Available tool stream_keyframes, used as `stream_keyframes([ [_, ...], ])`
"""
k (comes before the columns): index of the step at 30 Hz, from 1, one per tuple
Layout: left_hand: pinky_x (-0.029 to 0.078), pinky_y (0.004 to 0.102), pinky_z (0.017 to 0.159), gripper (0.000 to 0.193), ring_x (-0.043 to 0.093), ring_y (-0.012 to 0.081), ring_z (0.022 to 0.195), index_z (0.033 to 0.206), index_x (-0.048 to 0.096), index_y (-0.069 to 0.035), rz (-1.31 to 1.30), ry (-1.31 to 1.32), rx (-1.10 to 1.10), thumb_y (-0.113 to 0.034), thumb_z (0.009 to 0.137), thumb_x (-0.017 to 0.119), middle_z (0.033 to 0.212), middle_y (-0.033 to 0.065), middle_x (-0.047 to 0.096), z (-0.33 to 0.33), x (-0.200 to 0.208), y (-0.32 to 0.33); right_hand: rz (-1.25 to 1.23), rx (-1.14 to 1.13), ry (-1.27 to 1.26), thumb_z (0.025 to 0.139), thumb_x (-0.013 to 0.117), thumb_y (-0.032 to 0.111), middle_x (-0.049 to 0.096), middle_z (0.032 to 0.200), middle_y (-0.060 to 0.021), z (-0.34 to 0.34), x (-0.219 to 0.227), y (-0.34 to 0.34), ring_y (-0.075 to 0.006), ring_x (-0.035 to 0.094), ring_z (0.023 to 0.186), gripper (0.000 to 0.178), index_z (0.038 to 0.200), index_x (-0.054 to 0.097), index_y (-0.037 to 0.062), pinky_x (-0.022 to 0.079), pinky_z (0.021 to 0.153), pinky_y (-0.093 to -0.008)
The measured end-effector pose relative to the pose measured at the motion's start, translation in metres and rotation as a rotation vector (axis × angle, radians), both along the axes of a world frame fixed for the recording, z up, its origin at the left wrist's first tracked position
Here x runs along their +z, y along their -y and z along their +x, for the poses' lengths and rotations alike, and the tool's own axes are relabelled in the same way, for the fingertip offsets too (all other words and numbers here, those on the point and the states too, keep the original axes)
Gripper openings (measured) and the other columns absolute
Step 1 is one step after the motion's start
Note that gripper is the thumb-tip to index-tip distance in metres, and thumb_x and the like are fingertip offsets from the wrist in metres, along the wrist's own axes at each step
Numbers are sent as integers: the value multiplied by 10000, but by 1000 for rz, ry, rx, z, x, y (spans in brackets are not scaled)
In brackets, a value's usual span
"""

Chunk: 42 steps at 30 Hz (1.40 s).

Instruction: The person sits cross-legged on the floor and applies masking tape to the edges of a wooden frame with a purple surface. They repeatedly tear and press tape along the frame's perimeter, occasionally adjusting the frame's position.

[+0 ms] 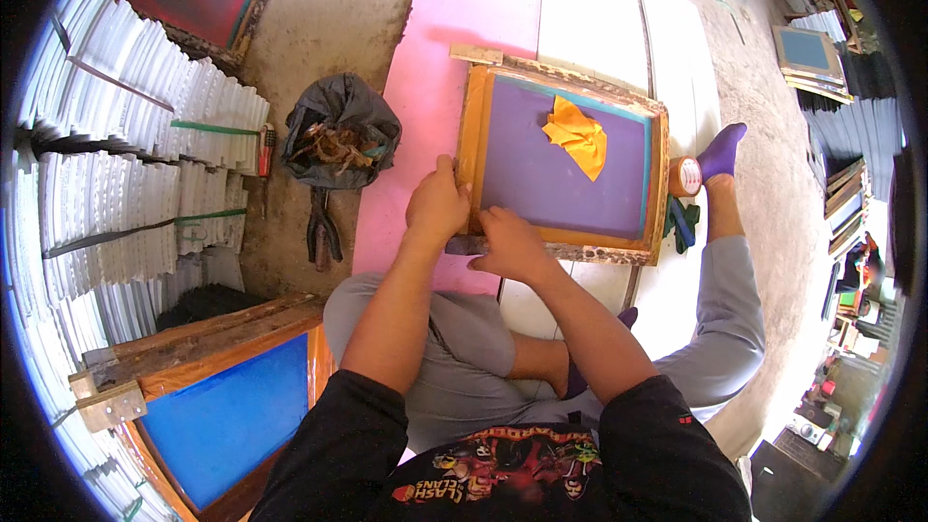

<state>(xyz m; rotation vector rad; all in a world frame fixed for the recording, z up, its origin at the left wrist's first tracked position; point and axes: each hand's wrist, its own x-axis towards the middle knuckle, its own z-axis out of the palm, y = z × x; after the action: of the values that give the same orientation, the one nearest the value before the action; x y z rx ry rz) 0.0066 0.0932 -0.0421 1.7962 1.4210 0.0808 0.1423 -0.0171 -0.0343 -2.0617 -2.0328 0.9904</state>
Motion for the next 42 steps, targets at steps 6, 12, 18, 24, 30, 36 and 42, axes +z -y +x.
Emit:
stream_keyframes([
  [6, 541, 558, 893, 420, 677, 452, 1091, 1310, 465, -46, -25, -46, 4, -250, 995, 653, 1168, 240, 689, 5, -1, 1, -58, 44, 49, 700, 882, 304, 640, 1179, -234, 0, 2, 5, -416, 593, 1190, 598, 1137, 643, -27, 505, 1031, -502],
  [12, 542, 556, 896, 457, 682, 438, 1102, 1358, 457, -59, -64, -98, 1, -267, 998, 646, 1194, 229, 685, 4, -3, -1, -6, -33, 14, 716, 860, 316, 623, 1263, -226, -2, 2, 22, -402, 564, 1249, 623, 1196, 639, -13, 491, 1060, -499],
  [18, 547, 548, 892, 452, 680, 427, 1115, 1347, 479, -68, -51, -104, 13, -279, 992, 661, 1181, 237, 683, 6, 2, 3, -92, -174, 127, 688, 863, 328, 635, 1272, -183, 94, 5, 71, -396, 575, 1253, 653, 1231, 643, 39, 495, 1057, -509],
  [24, 527, 476, 954, 482, 616, 384, 1198, 1290, 554, -76, 443, -174, -46, -243, 882, 750, 1229, 173, 648, 21, 33, 21, -106, -172, 348, 663, 861, 297, 653, 1221, -164, 108, 12, 81, -381, 617, 1184, 576, 1142, 659, 47, 532, 984, -496],
  [30, 514, 465, 1007, 470, 587, 358, 1231, 1182, 649, -74, 324, 79, -703, -177, 746, 792, 1240, 146, 638, 49, -6, 72, 3, -143, 322, 682, 822, 238, 651, 1270, -179, 56, -6, 70, -391, 608, 1236, 625, 1247, 629, 54, 536, 1015, -500],
  [36, 524, 452, 1028, 355, 600, 344, 1219, 1110, 698, -63, 391, -14, -751, -91, 760, 751, 1208, 131, 657, 48, -31, 77, 175, -145, 254, 648, 841, 226, 643, 1169, -149, 91, -16, 87, -370, 602, 1178, 592, 1176, 636, 57, 531, 986, -479],
  [42, 525, 446, 1008, 401, 604, 330, 1192, 1143, 687, -74, 375, -108, -766, -36, 745, 720, 1202, 111, 651, 48, -13, 84, -44, -211, 248, 639, 854, 234, 670, 1186, -172, 154, -3, 118, -376, 613, 1198, 606, 1173, 645, 38, 512, 1025, -459],
])
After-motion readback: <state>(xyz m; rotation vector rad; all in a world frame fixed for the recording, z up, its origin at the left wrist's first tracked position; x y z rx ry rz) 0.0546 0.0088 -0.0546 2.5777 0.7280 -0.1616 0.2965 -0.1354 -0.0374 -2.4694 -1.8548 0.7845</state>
